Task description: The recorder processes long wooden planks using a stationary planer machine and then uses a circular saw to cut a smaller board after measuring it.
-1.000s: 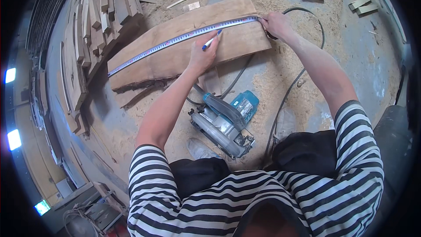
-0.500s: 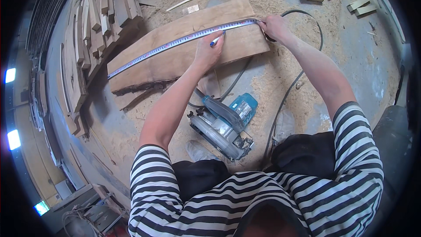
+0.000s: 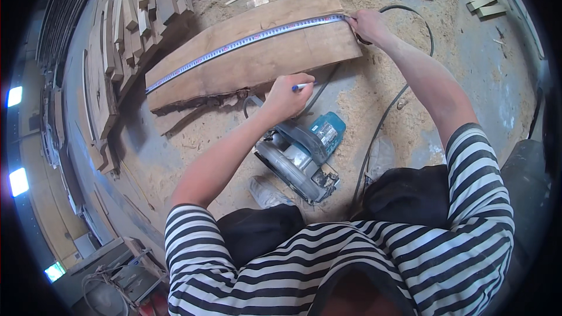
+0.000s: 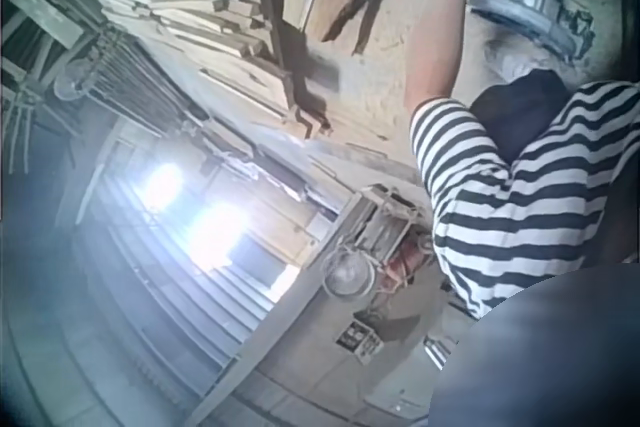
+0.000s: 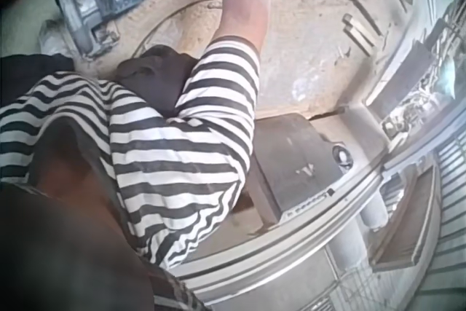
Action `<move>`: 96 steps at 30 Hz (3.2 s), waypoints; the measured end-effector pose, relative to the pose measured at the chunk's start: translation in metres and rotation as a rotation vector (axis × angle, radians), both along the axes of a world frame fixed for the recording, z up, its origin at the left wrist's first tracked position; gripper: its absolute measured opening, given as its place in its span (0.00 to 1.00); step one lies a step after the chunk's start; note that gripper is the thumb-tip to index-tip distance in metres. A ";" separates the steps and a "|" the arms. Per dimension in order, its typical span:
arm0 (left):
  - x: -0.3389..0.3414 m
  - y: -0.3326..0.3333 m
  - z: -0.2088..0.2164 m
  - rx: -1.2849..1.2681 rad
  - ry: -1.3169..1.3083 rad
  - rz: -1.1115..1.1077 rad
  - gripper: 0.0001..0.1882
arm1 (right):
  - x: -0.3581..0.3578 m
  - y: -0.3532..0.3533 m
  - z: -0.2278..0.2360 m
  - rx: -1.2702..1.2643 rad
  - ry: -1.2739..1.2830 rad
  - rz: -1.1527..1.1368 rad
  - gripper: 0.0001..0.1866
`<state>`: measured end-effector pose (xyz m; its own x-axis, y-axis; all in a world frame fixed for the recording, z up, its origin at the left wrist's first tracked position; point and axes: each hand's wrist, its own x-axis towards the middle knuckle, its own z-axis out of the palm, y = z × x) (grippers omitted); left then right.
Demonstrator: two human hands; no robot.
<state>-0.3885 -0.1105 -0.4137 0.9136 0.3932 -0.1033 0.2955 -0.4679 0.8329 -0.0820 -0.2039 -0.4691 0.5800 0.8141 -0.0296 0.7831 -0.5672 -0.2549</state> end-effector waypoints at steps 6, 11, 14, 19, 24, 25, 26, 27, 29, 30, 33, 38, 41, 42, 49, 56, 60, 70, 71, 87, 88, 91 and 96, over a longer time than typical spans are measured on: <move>-0.012 0.035 0.049 -0.028 -0.255 0.162 0.13 | -0.023 0.000 0.033 -0.111 -0.151 0.151 0.18; -0.029 0.076 0.086 0.011 -0.317 0.333 0.13 | -0.042 0.019 0.070 -0.121 -0.010 0.406 0.16; -0.056 0.089 0.110 0.052 -0.355 0.395 0.13 | -0.058 0.025 0.081 -0.209 0.361 0.562 0.17; -0.157 0.101 0.134 0.373 -0.333 0.513 0.12 | -0.121 0.015 0.069 -0.379 0.707 0.573 0.20; -0.305 0.078 0.056 0.328 -0.263 0.897 0.15 | -0.161 0.041 0.096 -0.405 0.608 0.453 0.23; -0.331 0.068 0.029 0.345 -0.111 0.987 0.16 | -0.164 0.046 0.107 -0.422 0.688 0.443 0.25; -0.353 0.054 0.000 0.372 -0.022 1.050 0.18 | -0.168 0.049 0.118 -0.430 0.759 0.434 0.26; -0.372 0.033 -0.027 0.582 0.117 0.970 0.18 | -0.175 0.052 0.128 -0.451 0.758 0.440 0.26; -0.398 0.000 -0.070 0.659 0.247 0.925 0.21 | -0.198 0.062 0.142 -0.374 0.845 0.432 0.27; -0.402 -0.019 -0.086 0.483 0.296 0.987 0.23 | -0.212 0.069 0.146 -0.398 0.840 0.468 0.27; -0.397 -0.046 -0.109 0.271 0.399 1.061 0.26 | -0.259 0.097 0.143 -0.479 0.828 0.665 0.25; -0.370 -0.026 -0.108 0.582 0.378 0.842 0.28 | -0.344 0.142 0.102 -0.484 0.756 0.817 0.31; -0.365 -0.020 -0.113 0.677 0.458 0.788 0.30 | -0.394 0.162 0.060 -0.449 0.838 0.711 0.35; -0.363 -0.022 -0.116 0.670 0.473 0.780 0.30 | -0.413 0.169 0.043 -0.433 0.765 0.720 0.33; -0.352 -0.035 -0.123 0.596 0.583 0.762 0.39 | -0.499 0.186 -0.029 -0.389 0.736 0.609 0.30; -0.351 -0.004 -0.090 0.575 0.631 0.663 0.34 | -0.369 0.198 0.050 0.272 0.545 0.986 0.26; -0.323 0.019 -0.032 0.206 0.502 0.397 0.24 | -0.221 0.143 0.075 0.239 0.344 0.527 0.17; -0.181 -0.023 0.091 0.408 0.390 -0.646 0.13 | -0.136 -0.100 -0.013 -0.143 0.109 0.821 0.17; -0.166 -0.026 0.089 0.551 0.061 -0.787 0.15 | -0.138 -0.102 -0.023 -0.091 0.098 0.875 0.18; -0.036 -0.058 0.059 0.131 0.671 -0.943 0.26 | -0.124 -0.117 -0.077 0.127 0.039 0.649 0.09; -0.043 -0.061 0.067 0.172 0.698 -0.909 0.26 | -0.123 -0.120 -0.080 0.071 0.017 0.597 0.08; -0.062 -0.056 0.099 0.084 0.700 -0.679 0.26 | -0.121 -0.125 -0.085 0.236 0.065 0.559 0.09; -0.085 -0.041 0.150 -0.234 0.487 -0.042 0.27 | -0.129 -0.121 -0.103 0.206 0.057 0.631 0.09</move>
